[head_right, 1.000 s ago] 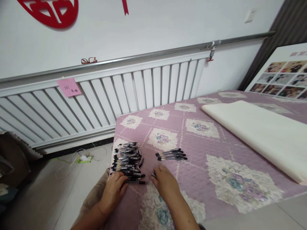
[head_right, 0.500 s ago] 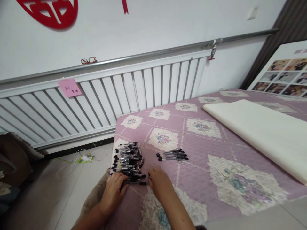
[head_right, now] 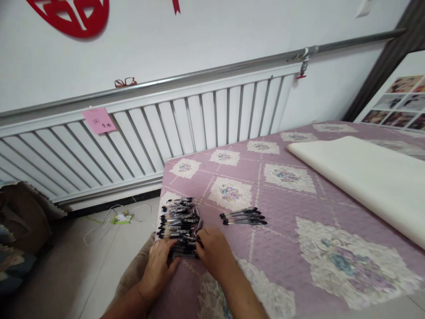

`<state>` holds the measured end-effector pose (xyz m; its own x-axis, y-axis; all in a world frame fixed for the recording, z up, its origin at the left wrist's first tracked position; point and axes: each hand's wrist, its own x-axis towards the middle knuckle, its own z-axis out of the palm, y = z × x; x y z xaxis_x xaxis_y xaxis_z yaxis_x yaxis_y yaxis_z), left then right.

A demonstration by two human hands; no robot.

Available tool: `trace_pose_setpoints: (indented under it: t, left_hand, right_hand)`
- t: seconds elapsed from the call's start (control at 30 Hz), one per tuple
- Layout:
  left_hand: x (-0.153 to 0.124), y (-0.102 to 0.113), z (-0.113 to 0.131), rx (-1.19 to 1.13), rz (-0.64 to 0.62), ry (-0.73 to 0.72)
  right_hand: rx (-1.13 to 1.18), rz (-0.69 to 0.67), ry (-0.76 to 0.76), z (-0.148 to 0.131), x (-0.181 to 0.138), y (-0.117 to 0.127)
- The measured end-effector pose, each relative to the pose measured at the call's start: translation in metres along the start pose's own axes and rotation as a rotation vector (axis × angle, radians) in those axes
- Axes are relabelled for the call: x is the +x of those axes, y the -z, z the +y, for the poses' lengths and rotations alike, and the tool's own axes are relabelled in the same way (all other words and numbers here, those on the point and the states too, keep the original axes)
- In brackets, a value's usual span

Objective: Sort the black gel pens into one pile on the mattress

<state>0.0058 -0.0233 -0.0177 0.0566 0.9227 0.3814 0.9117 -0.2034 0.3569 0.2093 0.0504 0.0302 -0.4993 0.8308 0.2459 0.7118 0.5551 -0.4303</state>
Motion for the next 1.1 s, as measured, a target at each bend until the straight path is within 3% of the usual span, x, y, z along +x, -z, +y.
trace_pose_setpoints:
  t: [0.23,0.47,0.87,1.1]
  left_hand:
    - [0.003,0.001,0.001,-0.04,-0.025,0.039]
    - [0.003,0.002,0.0,-0.024,-0.027,0.054]
    - [0.002,0.002,-0.001,-0.054,-0.01,0.059]
    - [-0.005,0.009,-0.002,-0.071,0.031,-0.042]
  right_hand:
    - [-0.02,-0.062,0.104,-0.034,0.015,-0.028]
    - [-0.012,-0.114,0.084,-0.033,0.018,-0.027]
    - [-0.067,0.168,-0.093,0.043,0.001,0.007]
    - [-0.096,0.342,-0.203,0.087,-0.02,0.028]
